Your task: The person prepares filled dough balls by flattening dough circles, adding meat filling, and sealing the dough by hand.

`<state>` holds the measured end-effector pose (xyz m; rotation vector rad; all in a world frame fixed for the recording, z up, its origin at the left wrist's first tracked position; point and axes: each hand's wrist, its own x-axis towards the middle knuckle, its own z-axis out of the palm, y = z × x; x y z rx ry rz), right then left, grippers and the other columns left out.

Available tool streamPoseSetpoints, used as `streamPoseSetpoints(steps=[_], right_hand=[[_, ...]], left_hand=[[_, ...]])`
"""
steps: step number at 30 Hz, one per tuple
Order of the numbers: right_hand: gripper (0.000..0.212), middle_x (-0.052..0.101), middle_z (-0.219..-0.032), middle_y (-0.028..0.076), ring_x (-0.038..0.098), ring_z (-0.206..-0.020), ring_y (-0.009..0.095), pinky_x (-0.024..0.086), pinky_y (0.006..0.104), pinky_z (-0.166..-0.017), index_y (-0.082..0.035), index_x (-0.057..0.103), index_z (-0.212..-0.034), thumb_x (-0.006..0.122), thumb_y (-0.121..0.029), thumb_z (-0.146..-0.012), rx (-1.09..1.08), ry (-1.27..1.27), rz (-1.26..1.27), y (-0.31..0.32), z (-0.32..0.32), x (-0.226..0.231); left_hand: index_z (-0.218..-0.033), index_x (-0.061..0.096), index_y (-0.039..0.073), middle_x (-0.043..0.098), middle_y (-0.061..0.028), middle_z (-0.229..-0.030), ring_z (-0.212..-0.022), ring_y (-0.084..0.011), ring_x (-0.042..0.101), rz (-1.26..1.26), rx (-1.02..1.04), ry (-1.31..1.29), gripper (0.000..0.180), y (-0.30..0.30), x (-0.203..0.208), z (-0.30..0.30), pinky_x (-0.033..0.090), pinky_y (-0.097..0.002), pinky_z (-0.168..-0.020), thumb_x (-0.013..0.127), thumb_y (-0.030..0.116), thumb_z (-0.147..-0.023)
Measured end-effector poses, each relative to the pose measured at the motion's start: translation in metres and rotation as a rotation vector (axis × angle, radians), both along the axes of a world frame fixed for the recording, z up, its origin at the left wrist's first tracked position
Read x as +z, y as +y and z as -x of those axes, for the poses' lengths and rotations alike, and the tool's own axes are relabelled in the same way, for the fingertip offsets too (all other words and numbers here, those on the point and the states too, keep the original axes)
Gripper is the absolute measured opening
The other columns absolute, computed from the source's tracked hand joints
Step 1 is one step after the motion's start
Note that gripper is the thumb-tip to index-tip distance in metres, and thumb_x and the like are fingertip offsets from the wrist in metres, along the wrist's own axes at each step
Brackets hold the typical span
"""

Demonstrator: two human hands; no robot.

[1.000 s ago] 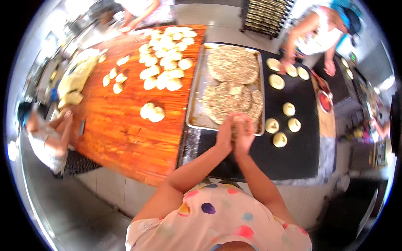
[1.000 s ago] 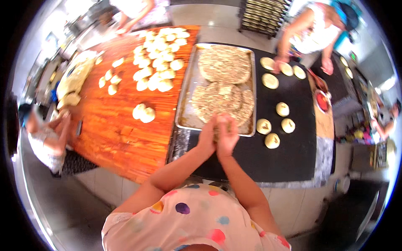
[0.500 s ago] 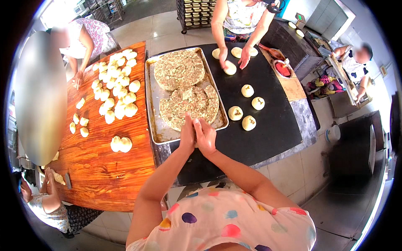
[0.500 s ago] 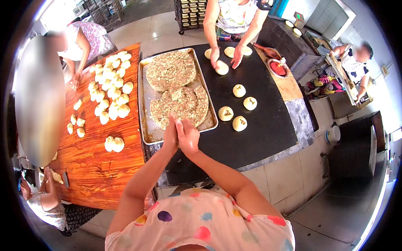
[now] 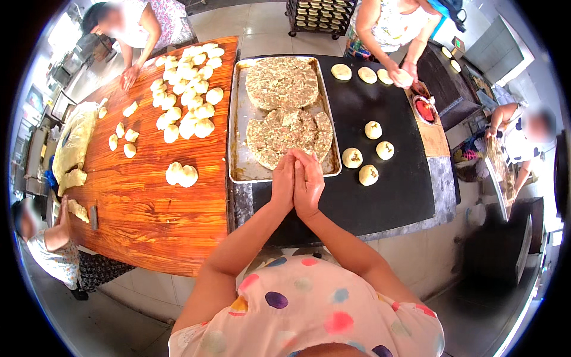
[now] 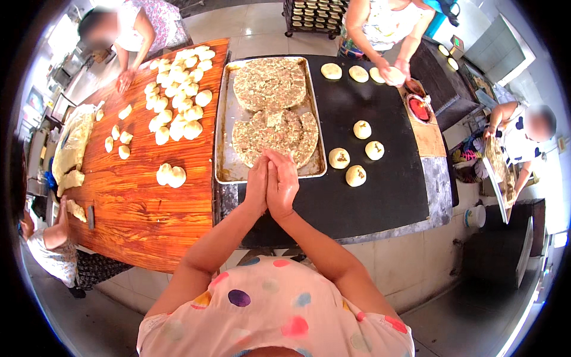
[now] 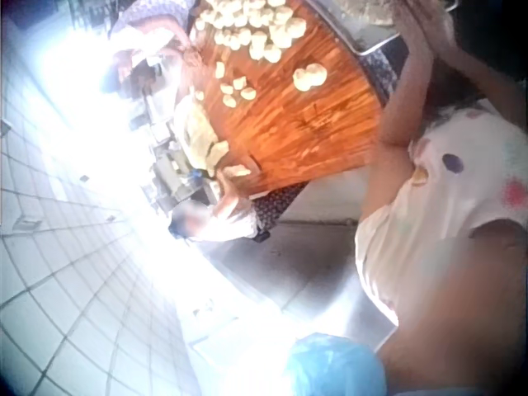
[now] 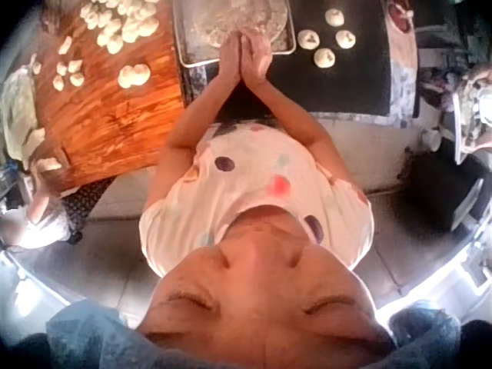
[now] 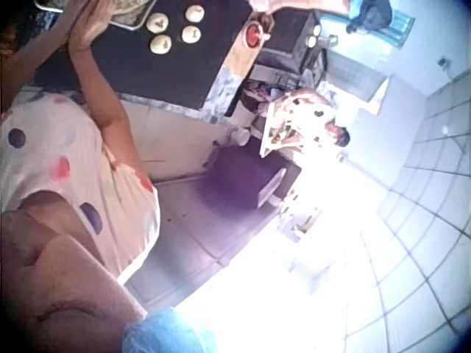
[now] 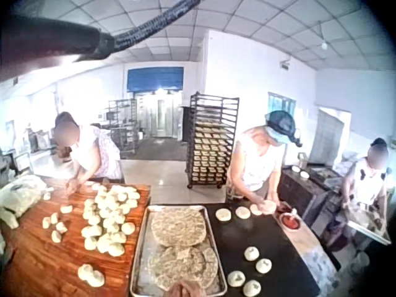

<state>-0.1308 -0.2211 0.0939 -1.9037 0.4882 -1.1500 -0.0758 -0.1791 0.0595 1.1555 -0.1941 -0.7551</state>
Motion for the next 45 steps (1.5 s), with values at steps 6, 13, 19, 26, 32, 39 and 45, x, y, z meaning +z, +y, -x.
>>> streamPoseSetpoints(steps=[6,13,19,26,32,39,45], right_hand=[[0.044,0.065,-0.118,0.009,0.058,-0.111,0.019,0.037,0.0324,-0.105,0.003,0.064,-0.114,0.040,-0.033,-0.105,0.136,-0.120,-0.691,-0.006,0.020,0.009],[0.040,0.069,-0.096,0.007,0.060,-0.087,0.013,0.045,0.0299,-0.092,0.002,0.068,-0.101,0.043,-0.029,-0.105,0.176,-0.274,-0.868,-0.012,0.024,0.013],[0.023,0.068,-0.100,0.010,0.059,-0.098,0.015,0.041,0.0346,-0.102,0.004,0.066,-0.106,0.053,-0.014,-0.100,0.014,-0.083,-0.482,0.009,0.015,-0.019],[0.048,0.061,-0.124,0.011,0.055,-0.115,0.020,0.039,0.0345,-0.104,0.002,0.063,-0.117,0.040,-0.039,-0.105,0.249,-0.094,-0.772,0.003,0.027,-0.006],[0.055,0.069,-0.089,0.007,0.062,-0.082,0.016,0.048,0.0299,-0.082,0.002,0.071,-0.093,0.039,-0.041,-0.104,0.033,-0.163,-0.860,-0.011,0.014,0.015],[0.035,0.067,-0.099,0.011,0.061,-0.094,0.018,0.048,0.0324,-0.085,0.003,0.067,-0.105,0.050,-0.028,-0.103,-0.027,-0.068,-0.634,0.014,0.015,-0.007],[0.071,0.052,-0.130,0.017,0.054,-0.117,0.031,0.047,0.0393,-0.097,-0.002,0.046,-0.136,0.080,-0.026,-0.078,0.310,0.191,-0.042,0.000,0.043,0.029]], left_hand=[[-0.111,0.062,0.003,0.066,-0.0060,-0.096,-0.096,-0.0132,0.063,-0.025,-0.330,0.267,0.067,0.013,0.041,-0.015,0.050,-0.0297,-0.084,0.038,0.065,-0.097],[-0.122,0.055,0.003,0.061,-0.0088,-0.118,-0.113,-0.0187,0.059,0.542,-0.317,0.545,0.060,0.018,0.054,0.003,0.047,-0.0338,-0.099,0.041,0.057,-0.099],[-0.119,0.057,0.004,0.062,-0.0043,-0.108,-0.102,-0.0138,0.060,0.154,0.076,0.288,0.039,0.017,0.032,0.037,0.049,-0.0308,-0.090,0.047,0.038,-0.103],[-0.118,0.058,0.005,0.062,-0.0020,-0.106,-0.097,-0.0107,0.059,-0.067,-0.219,-0.005,0.045,0.030,0.016,0.000,0.049,-0.0285,-0.085,0.042,0.045,-0.104],[-0.120,0.056,0.004,0.062,-0.0095,-0.117,-0.106,-0.0185,0.061,0.286,0.017,0.570,0.052,0.022,0.053,0.007,0.049,-0.0359,-0.095,0.043,0.051,-0.101],[-0.121,0.053,0.005,0.059,-0.0028,-0.108,-0.098,-0.0121,0.058,0.167,0.041,0.060,0.033,0.028,0.033,0.036,0.048,-0.0299,-0.085,0.047,0.032,-0.103],[-0.133,0.047,0.008,0.057,-0.0072,-0.123,-0.113,-0.0170,0.057,0.058,-0.331,-0.020,0.043,0.048,0.050,-0.013,0.048,-0.0334,-0.096,0.048,0.038,-0.102]])
